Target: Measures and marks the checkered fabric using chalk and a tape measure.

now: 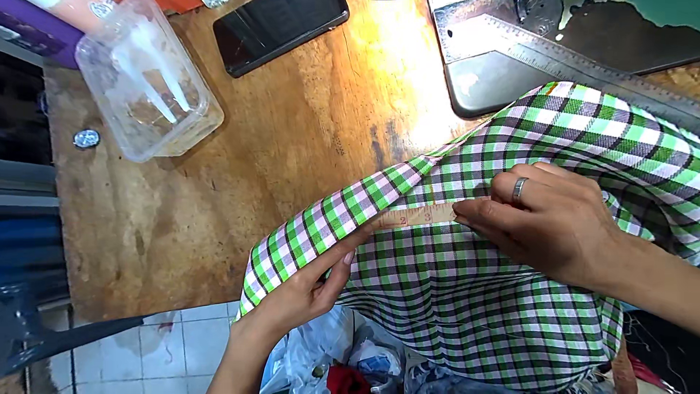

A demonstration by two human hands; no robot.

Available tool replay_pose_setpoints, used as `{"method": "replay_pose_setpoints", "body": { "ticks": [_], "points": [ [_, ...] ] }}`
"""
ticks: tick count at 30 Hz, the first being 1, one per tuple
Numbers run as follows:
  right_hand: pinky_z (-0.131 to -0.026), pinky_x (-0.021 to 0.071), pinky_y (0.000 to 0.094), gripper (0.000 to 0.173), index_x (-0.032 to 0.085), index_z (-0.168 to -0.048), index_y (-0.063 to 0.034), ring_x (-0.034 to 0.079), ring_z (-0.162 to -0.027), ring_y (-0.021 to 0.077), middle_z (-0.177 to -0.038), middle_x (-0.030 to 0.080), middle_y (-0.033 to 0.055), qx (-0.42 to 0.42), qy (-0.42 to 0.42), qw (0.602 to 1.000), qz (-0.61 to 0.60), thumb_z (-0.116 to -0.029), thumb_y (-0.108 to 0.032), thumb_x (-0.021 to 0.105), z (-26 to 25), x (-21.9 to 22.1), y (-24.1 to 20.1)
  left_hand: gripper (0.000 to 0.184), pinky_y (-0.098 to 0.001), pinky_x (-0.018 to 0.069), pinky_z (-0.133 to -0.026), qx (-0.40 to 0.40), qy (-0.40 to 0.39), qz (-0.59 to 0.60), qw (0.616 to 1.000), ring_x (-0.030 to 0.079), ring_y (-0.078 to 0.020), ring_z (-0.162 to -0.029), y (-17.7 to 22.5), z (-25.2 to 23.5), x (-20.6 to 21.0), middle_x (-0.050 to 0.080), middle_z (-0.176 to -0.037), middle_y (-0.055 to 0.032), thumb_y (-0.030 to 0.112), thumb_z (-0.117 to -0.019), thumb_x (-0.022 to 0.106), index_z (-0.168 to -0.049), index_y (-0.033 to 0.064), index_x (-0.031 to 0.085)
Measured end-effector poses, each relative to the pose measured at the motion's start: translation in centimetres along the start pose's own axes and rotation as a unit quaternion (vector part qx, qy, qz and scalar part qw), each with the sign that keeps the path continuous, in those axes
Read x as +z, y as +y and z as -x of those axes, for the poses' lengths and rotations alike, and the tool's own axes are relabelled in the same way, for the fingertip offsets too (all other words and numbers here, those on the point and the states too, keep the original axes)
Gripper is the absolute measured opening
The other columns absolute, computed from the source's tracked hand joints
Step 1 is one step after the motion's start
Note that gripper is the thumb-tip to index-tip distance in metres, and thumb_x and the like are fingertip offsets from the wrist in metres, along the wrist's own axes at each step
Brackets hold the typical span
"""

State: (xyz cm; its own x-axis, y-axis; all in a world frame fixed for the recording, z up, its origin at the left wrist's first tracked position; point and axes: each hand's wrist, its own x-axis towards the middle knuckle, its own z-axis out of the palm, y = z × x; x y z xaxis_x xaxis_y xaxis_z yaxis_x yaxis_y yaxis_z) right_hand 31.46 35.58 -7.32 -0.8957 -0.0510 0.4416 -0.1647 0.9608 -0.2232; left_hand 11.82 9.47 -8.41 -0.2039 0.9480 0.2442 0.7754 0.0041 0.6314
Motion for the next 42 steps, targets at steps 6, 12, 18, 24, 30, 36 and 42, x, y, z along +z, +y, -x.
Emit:
{"method": "replay_pose_setpoints", "body": {
  "ticks": [6,12,18,24,30,36,42],
  "points": [
    [-0.056,0.0351,0.0335,0.025,0.081,-0.104,-0.0144,0.052,-0.064,0.0215,-0.074,0.057,0.0076,-0.006,-0.004,1.0,0.005,-0.0985,-0.017,0.056,-0.39,-0.08,-0.23,0.032,-0.0043,0.0413,-0.083,0.006,0.013,-0.018,1.0,0.06,0.0031,-0.084,0.08,0.13,-0.17,0.074,-0.1,-0.0155,0.009,-0.102,0.048,-0.123,-0.0039,0.07],
    [-0.056,0.0363,0.0336,0.025,0.081,-0.105,-0.0147,0.053,-0.064,0.022,-0.074,0.057,0.0076,-0.012,-0.011,1.0,-0.002,-0.0985,-0.016,0.057,-0.63,0.09,-0.2,0.032,-0.0045,0.0411,-0.077,0.001,0.026,-0.043,0.999,0.058,0.0019,-0.077,0.24,0.21,-0.14,0.073,-0.093,-0.0149,0.011,-0.1017,0.049,-0.12,-0.0035,0.071],
    [-0.052,0.0366,0.032,0.025,0.081,-0.105,-0.0149,0.053,-0.063,0.0215,-0.074,0.057,0.0072,-0.014,-0.011,1.0,-0.012,-0.0982,-0.015,0.056,-0.66,0.19,-0.11,0.031,-0.005,0.0411,-0.074,0.0,0.033,-0.042,0.999,0.057,0.0013,-0.075,0.23,0.34,-0.1,0.073,-0.091,-0.015,0.009,-0.0998,0.05,-0.118,-0.0039,0.072],
    [-0.052,0.0358,0.0317,0.027,0.081,-0.107,-0.0135,0.052,-0.063,0.0206,-0.074,0.056,0.0065,-0.006,-0.018,0.999,-0.033,-0.0968,-0.013,0.056,-0.7,-0.06,-0.19,0.029,-0.0049,0.0411,-0.073,0.011,0.041,-0.032,0.999,0.056,0.0011,-0.074,0.04,0.43,0.02,0.072,-0.089,-0.0151,0.008,-0.0989,0.051,-0.114,-0.0046,0.073],
    [-0.053,0.0348,0.0325,0.029,0.08,-0.109,-0.0109,0.051,-0.063,0.0204,-0.074,0.054,0.0066,-0.006,-0.029,0.999,-0.028,-0.0999,-0.016,0.053,-0.5,-0.06,-0.2,0.027,-0.0052,0.0428,-0.075,0.033,0.052,-0.037,0.997,0.058,0.0013,-0.076,-0.28,0.34,0.12,0.07,-0.085,-0.013,0.003,-0.0933,0.054,-0.111,-0.0053,0.074],
    [-0.053,0.0357,0.0324,0.029,0.081,-0.11,-0.0113,0.052,-0.063,0.0207,-0.074,0.056,0.0074,-0.004,-0.038,0.999,-0.021,-0.1,-0.017,0.054,-0.53,-0.27,-0.23,0.027,-0.0045,0.0402,-0.068,0.036,0.053,-0.038,0.997,0.051,0.0028,-0.068,-0.29,0.19,0.12,0.066,-0.078,-0.0108,0.001,-0.0904,0.055,-0.109,-0.0057,0.074],
    [-0.052,0.0359,0.0335,0.029,0.08,-0.11,-0.0103,0.052,-0.063,0.0221,-0.073,0.056,0.0074,-0.012,-0.033,0.999,-0.018,-0.0997,-0.015,0.053,-0.54,-0.2,-0.23,0.028,-0.0074,0.0458,-0.076,0.028,0.053,-0.072,0.996,0.062,-0.0018,-0.076,-0.3,0.37,0.3,0.073,-0.086,-0.0128,0.004,-0.0921,0.055,-0.11,-0.0027,0.076]
  ]
}}
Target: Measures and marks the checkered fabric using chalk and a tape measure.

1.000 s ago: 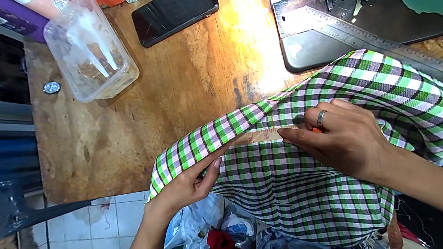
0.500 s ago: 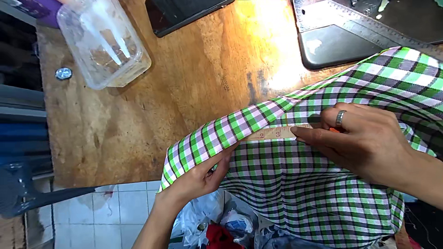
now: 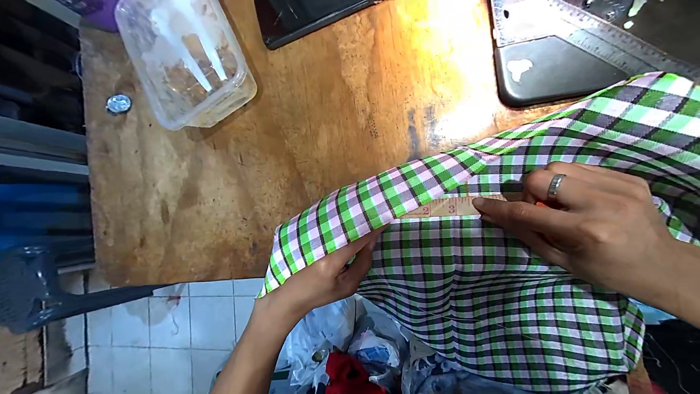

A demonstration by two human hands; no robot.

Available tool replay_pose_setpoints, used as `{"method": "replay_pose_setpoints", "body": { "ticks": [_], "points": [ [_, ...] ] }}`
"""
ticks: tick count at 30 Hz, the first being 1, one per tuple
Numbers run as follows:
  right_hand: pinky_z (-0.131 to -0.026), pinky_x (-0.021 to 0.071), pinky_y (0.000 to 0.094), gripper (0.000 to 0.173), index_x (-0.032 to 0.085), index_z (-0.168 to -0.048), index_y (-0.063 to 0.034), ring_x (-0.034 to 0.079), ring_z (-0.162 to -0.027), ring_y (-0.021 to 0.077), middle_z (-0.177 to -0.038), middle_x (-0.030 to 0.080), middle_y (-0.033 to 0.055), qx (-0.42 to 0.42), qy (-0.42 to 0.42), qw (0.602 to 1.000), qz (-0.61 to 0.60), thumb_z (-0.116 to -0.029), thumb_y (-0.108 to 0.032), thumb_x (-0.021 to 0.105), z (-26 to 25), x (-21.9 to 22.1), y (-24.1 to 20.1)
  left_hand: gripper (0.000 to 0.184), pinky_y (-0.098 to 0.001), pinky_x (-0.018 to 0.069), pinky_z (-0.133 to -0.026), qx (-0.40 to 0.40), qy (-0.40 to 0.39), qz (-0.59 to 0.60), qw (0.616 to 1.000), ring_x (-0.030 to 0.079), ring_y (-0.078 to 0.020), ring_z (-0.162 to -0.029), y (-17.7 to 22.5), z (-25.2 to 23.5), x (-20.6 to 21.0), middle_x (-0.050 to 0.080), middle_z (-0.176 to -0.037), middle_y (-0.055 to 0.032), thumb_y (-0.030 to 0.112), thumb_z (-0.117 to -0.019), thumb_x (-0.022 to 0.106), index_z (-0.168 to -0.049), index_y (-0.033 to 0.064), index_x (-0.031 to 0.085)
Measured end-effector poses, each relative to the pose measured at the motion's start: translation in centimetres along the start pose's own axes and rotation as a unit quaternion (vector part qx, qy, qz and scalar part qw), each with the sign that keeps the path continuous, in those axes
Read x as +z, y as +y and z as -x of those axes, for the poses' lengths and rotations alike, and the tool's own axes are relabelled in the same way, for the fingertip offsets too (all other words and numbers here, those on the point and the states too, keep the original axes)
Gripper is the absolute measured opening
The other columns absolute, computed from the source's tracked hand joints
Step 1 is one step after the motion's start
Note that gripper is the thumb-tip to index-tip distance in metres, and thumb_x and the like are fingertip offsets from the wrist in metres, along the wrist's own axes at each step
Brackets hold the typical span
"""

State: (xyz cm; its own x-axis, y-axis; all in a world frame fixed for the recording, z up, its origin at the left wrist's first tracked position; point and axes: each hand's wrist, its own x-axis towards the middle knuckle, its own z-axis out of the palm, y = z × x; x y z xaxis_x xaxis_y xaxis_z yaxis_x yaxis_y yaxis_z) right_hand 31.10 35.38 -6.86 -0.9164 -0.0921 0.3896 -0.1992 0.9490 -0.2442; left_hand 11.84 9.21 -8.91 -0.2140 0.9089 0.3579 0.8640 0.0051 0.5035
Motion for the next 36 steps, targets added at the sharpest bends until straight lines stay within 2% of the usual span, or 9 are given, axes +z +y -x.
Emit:
{"method": "replay_pose_setpoints", "body": {
  "ticks": [2,4,7,10,13,17,22,26,36],
  "points": [
    [-0.054,0.0366,0.0345,0.029,0.08,-0.11,-0.0119,0.053,-0.063,0.0227,-0.073,0.056,0.0074,-0.002,0.0,1.0,0.005,-0.0987,-0.015,0.053,0.0,-0.1,-0.1,0.03,-0.0096,0.0464,-0.079,-0.003,-0.014,-0.007,1.0,0.066,-0.0056,-0.084,0.1,0.0,0.0,0.075,-0.099,-0.0151,0.006,-0.0965,0.053,-0.116,-0.0019,0.074],
    [-0.06,0.035,0.0358,0.029,0.08,-0.111,-0.015,0.052,-0.064,0.0223,-0.073,0.057,0.007,0.0,0.001,1.0,0.012,-0.0986,-0.015,0.054,0.0,0.0,-0.1,0.029,-0.0132,0.0472,-0.089,-0.007,-0.03,-0.023,0.999,0.068,-0.0115,-0.104,0.5,-0.5,-0.3,0.074,-0.114,-0.0167,0.01,-0.1005,0.051,-0.118,-0.0011,0.071],
    [-0.068,0.0363,0.0392,0.028,0.08,-0.11,-0.0152,0.053,-0.067,0.0232,-0.073,0.057,0.0072,-0.001,-0.009,1.0,0.013,-0.0985,-0.013,0.055,0.0,0.0,-0.1,0.035,-0.0229,0.0473,-0.099,-0.022,-0.055,-0.067,0.996,0.062,-0.0237,-0.125,2.0,-1.8,-0.2,0.069,-0.125,-0.0191,0.021,-0.1003,0.052,-0.126,0.0042,0.069],
    [-0.068,0.0375,0.0398,0.03,0.079,-0.113,-0.0133,0.054,-0.068,0.0244,-0.075,0.057,0.0083,-0.011,-0.022,1.0,0.002,-0.0983,-0.011,0.054,0.1,-0.2,0.2,0.043,-0.0315,0.0498,-0.094,-0.048,-0.086,-0.083,0.992,0.059,-0.0322,-0.125,3.3,-2.6,0.4,0.061,-0.134,-0.0241,0.039,-0.1017,0.052,-0.135,0.0174,0.067],
    [-0.063,0.0393,0.0378,0.03,0.079,-0.115,-0.0122,0.055,-0.068,0.0246,-0.076,0.058,0.0092,-0.017,-0.019,1.0,-0.008,-0.0981,-0.009,0.054,0.5,-0.5,0.5,0.047,-0.0341,0.0515,-0.09,-0.06,-0.099,-0.092,0.989,0.059,-0.0335,-0.122,3.6,-2.9,0.7,0.057,-0.137,-0.0259,0.049,-0.1018,0.049,-0.136,0.022,0.068],
    [-0.062,0.0388,0.0368,0.031,0.079,-0.115,-0.012,0.054,-0.068,0.0239,-0.077,0.059,0.0087,-0.021,-0.005,1.0,-0.01,-0.0981,-0.008,0.054,0.9,-0.3,0.7,0.05,-0.0346,0.051,-0.09,-0.056,-0.089,-0.1,0.989,0.059,-0.0337,-0.121,3.8,-3.0,0.9,0.055,-0.14,-0.0265,0.05,-0.1023,0.047,-0.136,0.0186,0.067],
    [-0.062,0.0402,0.0358,0.029,0.078,-0.112,-0.0104,0.057,-0.07,0.024,-0.079,0.061,0.0086,-0.028,-0.002,1.0,0.005,-0.0979,-0.004,0.053,0.4,0.1,0.2,0.048,-0.04,0.0457,-0.1,-0.046,-0.098,-0.077,0.991,0.05,-0.0344,-0.133,4.1,-3.5,1.5,0.051,-0.144,-0.0253,0.054,-0.1041,0.042,-0.145,0.0341,0.058],
    [-0.062,0.0403,0.0357,0.03,0.078,-0.112,-0.0114,0.058,-0.071,0.024,-0.079,0.062,0.0085,-0.025,0.003,1.0,0.003,-0.0968,-0.004,0.053,0.3,0.2,0.1,0.05,-0.0374,0.0466,-0.098,-0.039,-0.095,-0.084,0.991,0.054,-0.0325,-0.127,4.0,-3.7,1.7,0.052,-0.141,-0.0275,0.054,-0.1034,0.043,-0.141,0.0294,0.063],
    [-0.061,0.0387,0.0365,0.031,0.076,-0.114,-0.0098,0.056,-0.07,0.0248,-0.078,0.06,0.0085,-0.027,-0.02,0.999,0.001,-0.0971,-0.003,0.052,0.0,0.0,0.0,0.054,-0.0376,0.0438,-0.101,-0.032,-0.102,-0.089,0.99,0.052,-0.0349,-0.129,4.1,-3.8,1.5,0.055,-0.138,-0.0267,0.056,-0.1043,0.041,-0.142,0.0242,0.063]
  ]
}}
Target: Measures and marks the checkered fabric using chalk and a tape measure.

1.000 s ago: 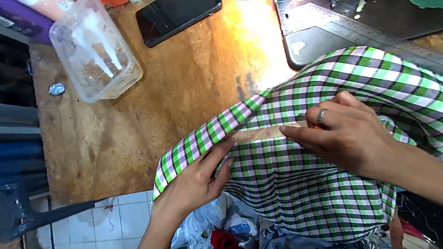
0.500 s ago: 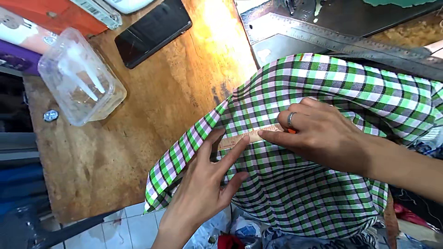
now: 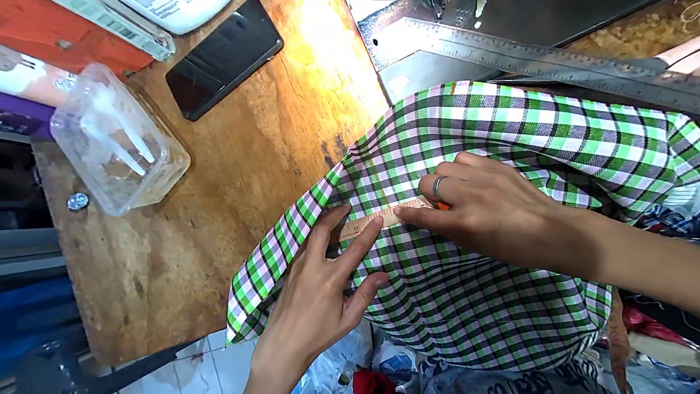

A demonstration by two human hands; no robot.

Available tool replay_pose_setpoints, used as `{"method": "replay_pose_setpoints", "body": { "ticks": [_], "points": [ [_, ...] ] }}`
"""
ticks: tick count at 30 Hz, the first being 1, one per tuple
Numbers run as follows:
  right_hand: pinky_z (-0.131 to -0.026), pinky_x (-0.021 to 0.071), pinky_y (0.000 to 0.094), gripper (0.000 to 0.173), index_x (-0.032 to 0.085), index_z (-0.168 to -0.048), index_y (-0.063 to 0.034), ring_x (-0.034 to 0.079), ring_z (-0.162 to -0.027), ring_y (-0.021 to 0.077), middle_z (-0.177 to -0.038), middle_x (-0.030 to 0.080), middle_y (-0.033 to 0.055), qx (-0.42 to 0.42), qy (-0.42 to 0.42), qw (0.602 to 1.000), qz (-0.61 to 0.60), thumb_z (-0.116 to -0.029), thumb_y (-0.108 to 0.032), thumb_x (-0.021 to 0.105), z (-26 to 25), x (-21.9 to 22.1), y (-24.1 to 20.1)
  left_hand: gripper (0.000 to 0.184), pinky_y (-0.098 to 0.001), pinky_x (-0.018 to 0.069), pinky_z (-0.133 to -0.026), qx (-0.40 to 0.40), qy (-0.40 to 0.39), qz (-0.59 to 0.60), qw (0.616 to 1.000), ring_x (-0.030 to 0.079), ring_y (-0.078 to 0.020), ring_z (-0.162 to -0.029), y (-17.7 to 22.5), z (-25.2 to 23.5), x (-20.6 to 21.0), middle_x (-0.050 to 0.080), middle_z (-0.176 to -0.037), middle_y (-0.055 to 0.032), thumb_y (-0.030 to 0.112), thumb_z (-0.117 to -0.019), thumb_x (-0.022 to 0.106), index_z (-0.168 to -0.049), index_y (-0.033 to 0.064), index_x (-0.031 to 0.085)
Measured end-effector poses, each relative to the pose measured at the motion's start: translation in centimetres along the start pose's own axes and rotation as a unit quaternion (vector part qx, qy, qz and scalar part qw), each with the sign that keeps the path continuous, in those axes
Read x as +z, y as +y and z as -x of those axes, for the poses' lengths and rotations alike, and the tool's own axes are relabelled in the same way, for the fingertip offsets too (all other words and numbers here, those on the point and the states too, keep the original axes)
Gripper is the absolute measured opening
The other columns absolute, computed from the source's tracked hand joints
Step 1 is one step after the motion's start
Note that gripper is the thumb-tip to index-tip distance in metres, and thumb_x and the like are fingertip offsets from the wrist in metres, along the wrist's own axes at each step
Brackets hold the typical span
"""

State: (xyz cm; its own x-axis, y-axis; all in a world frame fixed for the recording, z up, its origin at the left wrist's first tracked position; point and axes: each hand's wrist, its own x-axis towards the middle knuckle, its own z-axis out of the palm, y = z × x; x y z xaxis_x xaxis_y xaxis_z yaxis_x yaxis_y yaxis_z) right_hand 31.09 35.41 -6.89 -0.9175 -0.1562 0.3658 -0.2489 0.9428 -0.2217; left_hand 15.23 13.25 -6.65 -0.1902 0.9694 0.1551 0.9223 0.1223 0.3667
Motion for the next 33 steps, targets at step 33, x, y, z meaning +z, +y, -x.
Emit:
{"method": "replay_pose_setpoints", "body": {
  "ticks": [33],
  "points": [
    [-0.06,0.0471,0.0381,0.025,0.074,-0.106,-0.0027,0.06,-0.069,0.0285,-0.075,0.061,0.0112,0.17,0.017,0.983,0.069,-0.0975,-0.011,0.052,7.0,-4.0,-1.0,0.047,-0.0551,0.0527,-0.075,0.003,-0.102,-0.088,0.991,0.06,-0.0507,-0.112,1.1,-2.5,-2.1,0.058,-0.128,-0.0294,0.051,-0.1049,0.04,-0.134,0.0276,0.069]
  ]
}}
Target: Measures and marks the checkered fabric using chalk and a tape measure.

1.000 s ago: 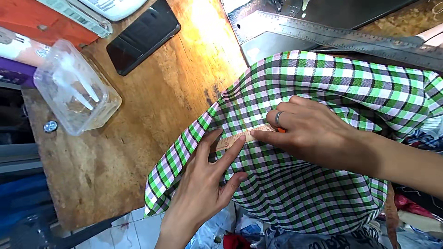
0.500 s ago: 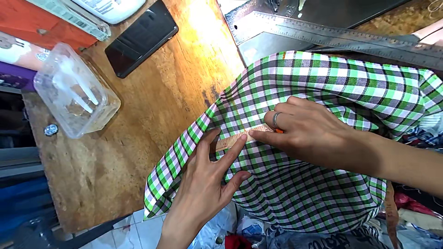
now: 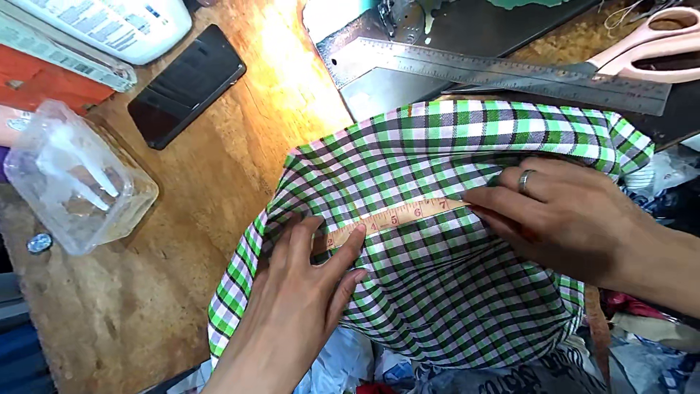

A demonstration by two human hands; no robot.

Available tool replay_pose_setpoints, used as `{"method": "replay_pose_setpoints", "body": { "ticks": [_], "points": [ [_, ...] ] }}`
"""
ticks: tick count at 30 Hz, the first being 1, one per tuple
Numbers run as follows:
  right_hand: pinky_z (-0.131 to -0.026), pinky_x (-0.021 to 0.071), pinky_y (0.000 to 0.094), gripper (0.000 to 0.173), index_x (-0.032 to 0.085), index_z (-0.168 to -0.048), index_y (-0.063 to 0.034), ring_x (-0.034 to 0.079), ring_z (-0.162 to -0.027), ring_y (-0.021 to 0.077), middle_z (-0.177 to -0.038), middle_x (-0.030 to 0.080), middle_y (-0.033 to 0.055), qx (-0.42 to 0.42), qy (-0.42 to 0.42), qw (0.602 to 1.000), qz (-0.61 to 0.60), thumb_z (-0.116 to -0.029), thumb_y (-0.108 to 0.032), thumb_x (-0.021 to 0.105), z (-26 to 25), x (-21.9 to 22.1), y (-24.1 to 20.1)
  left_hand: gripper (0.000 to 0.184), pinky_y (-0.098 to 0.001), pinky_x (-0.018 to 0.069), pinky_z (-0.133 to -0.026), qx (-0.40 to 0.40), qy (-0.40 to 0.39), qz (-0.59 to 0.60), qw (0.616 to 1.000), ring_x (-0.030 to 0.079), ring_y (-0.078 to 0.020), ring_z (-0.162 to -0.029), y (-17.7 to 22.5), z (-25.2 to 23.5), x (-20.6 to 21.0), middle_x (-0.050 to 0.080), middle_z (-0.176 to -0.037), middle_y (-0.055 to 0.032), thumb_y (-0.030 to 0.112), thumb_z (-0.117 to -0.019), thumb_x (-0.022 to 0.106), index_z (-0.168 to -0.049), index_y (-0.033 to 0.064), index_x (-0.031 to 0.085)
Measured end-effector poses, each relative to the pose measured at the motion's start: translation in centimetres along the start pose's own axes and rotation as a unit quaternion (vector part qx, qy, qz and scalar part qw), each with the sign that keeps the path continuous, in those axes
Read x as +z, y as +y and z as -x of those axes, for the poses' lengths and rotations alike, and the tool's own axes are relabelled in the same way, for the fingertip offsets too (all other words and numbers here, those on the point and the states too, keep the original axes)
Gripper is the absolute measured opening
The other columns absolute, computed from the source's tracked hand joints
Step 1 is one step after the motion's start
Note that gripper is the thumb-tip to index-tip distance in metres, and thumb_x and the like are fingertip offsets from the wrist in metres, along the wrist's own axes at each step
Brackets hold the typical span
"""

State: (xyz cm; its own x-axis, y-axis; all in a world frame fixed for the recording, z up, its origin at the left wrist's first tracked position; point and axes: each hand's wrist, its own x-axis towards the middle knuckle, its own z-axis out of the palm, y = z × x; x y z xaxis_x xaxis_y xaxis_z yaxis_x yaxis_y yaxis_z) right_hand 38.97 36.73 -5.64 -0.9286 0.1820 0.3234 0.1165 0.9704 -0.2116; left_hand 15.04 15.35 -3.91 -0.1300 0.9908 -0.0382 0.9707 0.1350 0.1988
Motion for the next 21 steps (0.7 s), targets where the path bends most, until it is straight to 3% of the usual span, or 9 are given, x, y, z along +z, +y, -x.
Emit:
{"method": "replay_pose_setpoints", "body": {
  "ticks": [3,6,8,10,12,13,15,20,21],
  "points": [
    [-0.057,0.0452,0.0377,0.022,0.072,-0.101,-0.002,0.058,-0.066,0.0277,-0.073,0.059,0.0103,-0.016,-0.002,1.0,-0.001,-0.0962,-0.008,0.051,0.3,-0.3,0.1,0.048,-0.0568,0.0514,-0.07,0.016,-0.005,-0.015,1.0,0.06,-0.0525,-0.109,-0.2,-0.1,-0.1,0.058,-0.128,-0.0307,0.049,-0.1053,0.038,-0.136,0.0276,0.068],
    [-0.057,0.0466,0.0395,0.02,0.07,-0.097,0.0007,0.061,-0.067,0.0297,-0.073,0.06,0.0113,-0.044,0.009,0.999,0.011,-0.096,-0.004,0.051,0.0,-0.6,-0.1,0.046,-0.068,0.0475,-0.08,0.038,-0.004,-0.039,0.999,0.056,-0.0573,-0.12,-0.3,-0.2,-0.3,0.058,-0.134,-0.0305,0.045,-0.1053,0.039,-0.137,0.0265,0.067],
    [-0.055,0.0439,0.0401,0.02,0.068,-0.096,0.0021,0.059,-0.065,0.0306,-0.073,0.059,0.013,-0.056,0.02,0.998,0.029,-0.0964,0.0,0.048,-0.3,-0.7,-0.3,0.041,-0.0723,0.044,-0.086,0.062,0.002,-0.056,0.997,0.053,-0.0573,-0.126,-0.3,-0.3,-0.5,0.055,-0.142,-0.0275,0.035,-0.1042,0.044,-0.135,0.023,0.068],
    [-0.053,0.0421,0.0394,0.021,0.068,-0.096,0.0026,0.058,-0.064,0.0304,-0.074,0.059,0.0139,-0.062,0.026,0.997,0.044,-0.0969,0.002,0.046,-0.5,-0.6,-0.4,0.037,-0.0677,0.0432,-0.088,0.093,0.014,-0.093,0.991,0.051,-0.0521,-0.131,-0.2,-0.4,-0.9,0.052,-0.15,-0.0189,0.022,-0.1024,0.047,-0.132,0.0184,0.069],
    [-0.052,0.0435,0.0386,0.022,0.069,-0.096,0.0018,0.059,-0.064,0.0307,-0.075,0.061,0.0144,-0.067,0.029,0.996,0.046,-0.0971,0.003,0.046,-0.6,-0.1,-0.4,0.037,-0.0562,0.0383,-0.093,0.127,0.024,-0.138,0.982,0.053,-0.0362,-0.132,0.0,-0.6,-1.2,0.052,-0.154,-0.0034,0.012,-0.1018,0.045,-0.13,0.0153,0.069],
    [-0.052,0.0436,0.0382,0.022,0.069,-0.096,0.0009,0.06,-0.065,0.0306,-0.076,0.062,0.0142,-0.068,0.031,0.996,0.043,-0.0971,0.002,0.047,-0.6,0.1,-0.3,0.039,-0.0521,0.0377,-0.095,0.149,0.028,-0.148,0.977,0.056,-0.0305,-0.128,0.2,-0.8,-1.3,0.055,-0.151,-0.0006,0.007,-0.1009,0.044,-0.131,0.0132,0.068],
    [-0.051,0.0424,0.0385,0.023,0.069,-0.096,0.0004,0.06,-0.064,0.0309,-0.076,0.061,0.0143,-0.067,0.032,0.997,0.037,-0.0967,0.002,0.047,-0.7,0.3,-0.2,0.049,-0.0467,0.0398,-0.097,0.194,0.022,-0.133,0.972,0.062,-0.0258,-0.118,0.4,-1.4,-1.3,0.064,-0.138,-0.0051,-0.001,-0.0984,0.042,-0.143,0.011,0.059],
    [-0.05,0.0441,0.0395,0.022,0.069,-0.096,-0.0003,0.064,-0.07,0.0332,-0.081,0.064,0.0158,-0.061,0.008,0.997,0.047,-0.0946,0.004,0.048,-1.0,0.1,-0.1,0.038,-0.0353,0.0568,-0.092,0.233,-0.019,-0.02,0.972,0.066,-0.0234,-0.122,0.5,-2.7,-1.3,0.067,-0.136,-0.0078,0.003,-0.0891,0.041,-0.112,-0.0005,0.071],
    [-0.05,0.0436,0.0397,0.022,0.07,-0.096,0.0,0.064,-0.069,0.0329,-0.08,0.064,0.0155,-0.061,0.004,0.997,0.045,-0.0946,0.004,0.048,-1.0,-0.1,-0.1,0.032,-0.0345,0.0574,-0.09,0.237,-0.026,-0.018,0.971,0.066,-0.0232,-0.122,0.7,-3.0,-1.5,0.068,-0.134,-0.0084,0.005,-0.0885,0.041,-0.099,-0.0003,0.071]
  ]
}}
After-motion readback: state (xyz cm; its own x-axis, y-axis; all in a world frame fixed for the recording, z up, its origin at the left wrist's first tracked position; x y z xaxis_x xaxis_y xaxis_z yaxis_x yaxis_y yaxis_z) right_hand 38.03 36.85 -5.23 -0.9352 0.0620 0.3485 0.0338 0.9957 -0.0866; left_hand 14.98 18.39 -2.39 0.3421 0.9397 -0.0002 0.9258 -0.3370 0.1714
